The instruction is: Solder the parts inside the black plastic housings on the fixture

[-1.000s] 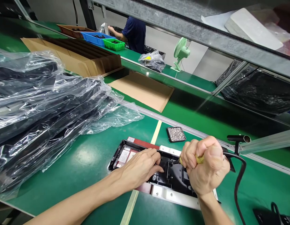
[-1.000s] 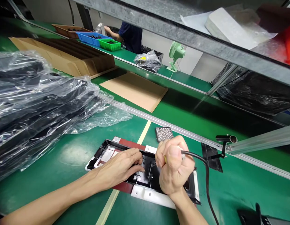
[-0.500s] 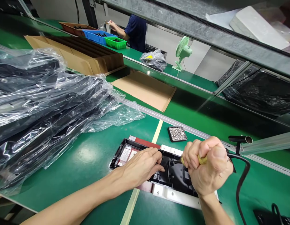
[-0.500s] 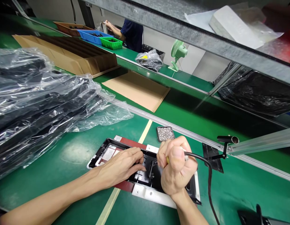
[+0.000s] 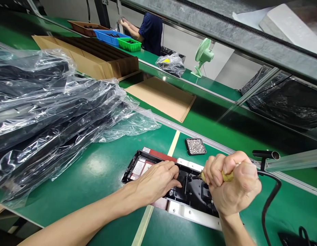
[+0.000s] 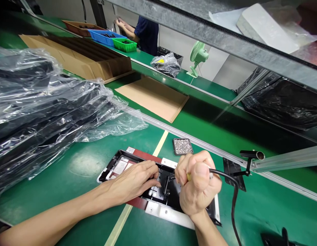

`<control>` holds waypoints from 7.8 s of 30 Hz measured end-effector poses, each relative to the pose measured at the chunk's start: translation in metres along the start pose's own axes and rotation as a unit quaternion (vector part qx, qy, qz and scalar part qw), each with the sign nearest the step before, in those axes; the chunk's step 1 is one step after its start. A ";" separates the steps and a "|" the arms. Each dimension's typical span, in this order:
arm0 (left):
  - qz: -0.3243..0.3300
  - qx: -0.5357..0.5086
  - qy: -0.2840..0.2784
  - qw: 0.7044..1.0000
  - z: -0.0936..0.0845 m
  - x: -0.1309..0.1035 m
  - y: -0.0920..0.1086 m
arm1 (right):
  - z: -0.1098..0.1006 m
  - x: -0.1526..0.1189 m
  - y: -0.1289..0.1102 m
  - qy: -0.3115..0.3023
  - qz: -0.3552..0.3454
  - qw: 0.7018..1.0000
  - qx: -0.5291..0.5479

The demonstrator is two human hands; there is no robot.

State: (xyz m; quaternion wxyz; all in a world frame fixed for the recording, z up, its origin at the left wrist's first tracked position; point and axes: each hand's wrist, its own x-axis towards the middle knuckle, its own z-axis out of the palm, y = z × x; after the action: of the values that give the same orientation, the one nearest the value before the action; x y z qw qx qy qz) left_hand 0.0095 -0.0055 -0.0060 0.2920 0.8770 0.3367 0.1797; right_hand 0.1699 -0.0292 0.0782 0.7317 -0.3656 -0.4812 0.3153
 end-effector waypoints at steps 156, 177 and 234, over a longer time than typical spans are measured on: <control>0.000 0.012 0.000 1.000 0.004 -0.001 0.000 | -0.001 0.002 -0.001 -0.013 0.028 0.999 0.025; -0.024 0.001 -0.024 0.999 -0.003 -0.001 0.006 | -0.010 0.001 0.004 -0.026 0.022 0.999 0.020; -0.019 0.011 -0.014 1.000 0.001 0.000 0.003 | -0.006 -0.003 0.006 -0.033 0.023 0.999 0.025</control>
State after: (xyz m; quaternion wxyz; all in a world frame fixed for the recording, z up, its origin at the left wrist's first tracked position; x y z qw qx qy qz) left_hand 0.0116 -0.0072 -0.0052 0.2903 0.8760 0.3510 0.1584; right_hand 0.1743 -0.0302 0.0703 0.7166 -0.3480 -0.4885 0.3560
